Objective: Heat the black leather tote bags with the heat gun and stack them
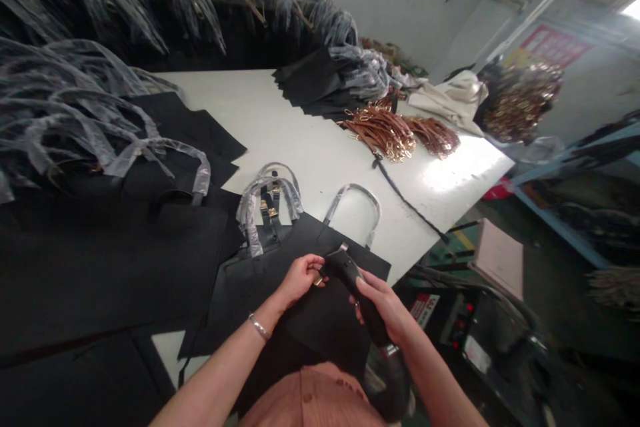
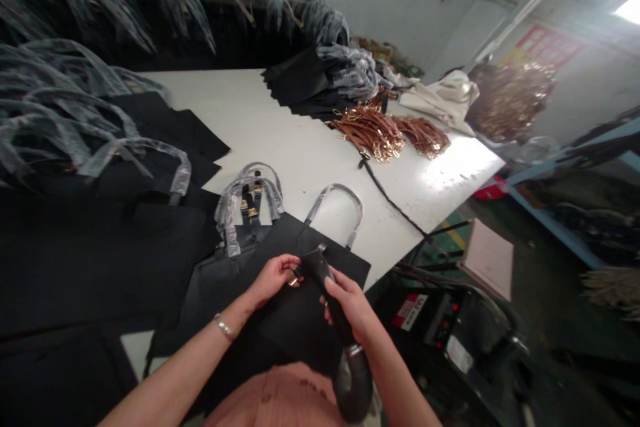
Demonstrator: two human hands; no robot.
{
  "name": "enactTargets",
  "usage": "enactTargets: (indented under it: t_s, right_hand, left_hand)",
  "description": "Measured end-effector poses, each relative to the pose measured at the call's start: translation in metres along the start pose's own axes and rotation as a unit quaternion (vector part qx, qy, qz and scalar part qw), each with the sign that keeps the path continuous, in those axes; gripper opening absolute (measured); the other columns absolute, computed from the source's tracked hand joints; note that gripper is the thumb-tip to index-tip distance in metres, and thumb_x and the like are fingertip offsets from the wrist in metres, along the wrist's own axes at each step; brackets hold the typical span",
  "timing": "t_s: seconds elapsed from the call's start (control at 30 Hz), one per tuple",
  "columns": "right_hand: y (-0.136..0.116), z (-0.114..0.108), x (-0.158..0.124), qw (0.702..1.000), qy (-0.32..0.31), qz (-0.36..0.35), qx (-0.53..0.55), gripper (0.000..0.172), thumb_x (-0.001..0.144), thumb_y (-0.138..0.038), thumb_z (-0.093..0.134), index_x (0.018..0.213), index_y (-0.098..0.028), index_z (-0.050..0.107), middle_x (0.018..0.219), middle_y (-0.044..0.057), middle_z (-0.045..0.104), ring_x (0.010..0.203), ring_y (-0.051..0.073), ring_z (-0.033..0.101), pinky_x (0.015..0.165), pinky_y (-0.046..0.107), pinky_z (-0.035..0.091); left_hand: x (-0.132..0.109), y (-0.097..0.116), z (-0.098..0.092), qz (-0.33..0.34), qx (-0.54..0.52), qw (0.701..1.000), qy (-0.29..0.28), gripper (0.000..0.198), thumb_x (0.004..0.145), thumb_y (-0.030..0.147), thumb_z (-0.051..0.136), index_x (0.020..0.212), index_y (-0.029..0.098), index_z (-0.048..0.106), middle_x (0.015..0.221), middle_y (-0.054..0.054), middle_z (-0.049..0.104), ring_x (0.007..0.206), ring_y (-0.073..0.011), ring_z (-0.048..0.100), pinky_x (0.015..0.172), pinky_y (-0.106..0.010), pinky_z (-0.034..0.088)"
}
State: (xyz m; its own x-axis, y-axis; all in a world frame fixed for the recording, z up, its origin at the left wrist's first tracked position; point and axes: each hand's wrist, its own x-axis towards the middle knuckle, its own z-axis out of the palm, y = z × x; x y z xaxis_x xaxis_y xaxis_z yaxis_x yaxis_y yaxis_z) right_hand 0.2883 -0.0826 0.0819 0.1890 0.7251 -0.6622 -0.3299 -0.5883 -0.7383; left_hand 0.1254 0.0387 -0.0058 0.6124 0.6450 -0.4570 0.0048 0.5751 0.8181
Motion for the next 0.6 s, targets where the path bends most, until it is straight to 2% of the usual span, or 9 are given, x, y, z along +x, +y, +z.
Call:
enactTargets:
  t_s: [0.1, 0.17, 0.23, 0.3, 0.43, 0.5, 0.6]
  right_hand:
    - [0.005, 0.000, 0.003, 0.999, 0.042, -0.027, 0.002, 0.082, 0.079, -0.053, 0.071, 0.147, -0.018, 0.043, 0.068, -0.001, 0.064, 0.046, 0.011, 0.056, 0.042, 0.022, 0.044]
    - [0.005, -0.003, 0.000, 0.998, 0.049, -0.037, -0.011, 0.086, 0.077, -0.054, 0.073, 0.148, -0.018, 0.041, 0.069, -0.001, 0.064, 0.047, 0.011, 0.056, 0.043, 0.022, 0.044]
    - [0.006, -0.007, -0.008, 0.997, 0.054, -0.041, -0.022, 0.088, 0.076, -0.055, 0.074, 0.149, -0.018, 0.041, 0.070, -0.001, 0.063, 0.049, 0.011, 0.056, 0.045, 0.022, 0.044]
    - [0.006, -0.013, -0.017, 0.997, 0.066, -0.039, -0.027, 0.089, 0.076, -0.056, 0.074, 0.149, -0.018, 0.040, 0.072, -0.001, 0.063, 0.049, 0.011, 0.056, 0.046, 0.022, 0.044]
    - [0.010, -0.021, -0.034, 0.996, 0.074, -0.029, -0.033, 0.089, 0.077, -0.056, 0.073, 0.150, -0.020, 0.039, 0.075, 0.000, 0.064, 0.052, 0.011, 0.056, 0.048, 0.023, 0.043]
    - [0.012, -0.023, -0.041, 0.997, 0.069, -0.021, -0.039, 0.088, 0.078, -0.056, 0.073, 0.151, -0.021, 0.038, 0.076, 0.000, 0.064, 0.052, 0.011, 0.056, 0.049, 0.023, 0.043]
    - [0.015, -0.021, -0.052, 0.997, 0.062, -0.004, -0.050, 0.089, 0.077, -0.056, 0.073, 0.151, -0.021, 0.038, 0.076, 0.000, 0.064, 0.053, 0.011, 0.055, 0.049, 0.023, 0.041]
  left_hand:
    - [-0.008, -0.007, 0.006, -0.079, -0.114, 0.990, 0.017, 0.020, 0.078, 0.016, 0.059, 0.097, 0.011, 0.062, 0.085, -0.010, 0.073, 0.065, -0.0158, 0.069, 0.054, -0.022, 0.049]
    - [-0.012, -0.012, 0.009, -0.162, -0.193, 0.968, 0.008, 0.022, 0.088, 0.024, 0.049, 0.096, 0.009, 0.063, 0.083, -0.013, 0.072, 0.059, -0.0144, 0.064, 0.049, -0.022, 0.046]
    - [-0.015, -0.018, 0.013, -0.237, -0.246, 0.940, 0.004, 0.029, 0.093, 0.026, 0.044, 0.095, 0.006, 0.065, 0.074, -0.010, 0.069, 0.051, -0.0125, 0.058, 0.045, -0.023, 0.045]
    - [-0.018, -0.022, 0.017, -0.274, -0.275, 0.921, 0.015, 0.025, 0.093, 0.021, 0.046, 0.096, 0.005, 0.066, 0.068, -0.005, 0.064, 0.047, -0.0096, 0.053, 0.050, -0.024, 0.050]
    - [-0.023, -0.030, 0.027, -0.255, -0.296, 0.920, 0.035, 0.012, 0.086, 0.011, 0.061, 0.095, 0.007, 0.067, 0.071, -0.002, 0.061, 0.052, -0.0058, 0.054, 0.062, -0.024, 0.055]
    - [-0.024, -0.035, 0.032, -0.207, -0.278, 0.936, 0.055, 0.023, 0.075, 0.005, 0.070, 0.098, 0.009, 0.067, 0.076, -0.002, 0.063, 0.056, -0.0064, 0.056, 0.058, -0.021, 0.051]
    - [-0.027, -0.042, 0.038, -0.100, -0.210, 0.966, 0.112, 0.043, 0.060, 0.002, 0.080, 0.100, 0.011, 0.066, 0.087, -0.004, 0.065, 0.063, -0.0083, 0.059, 0.054, -0.019, 0.047]
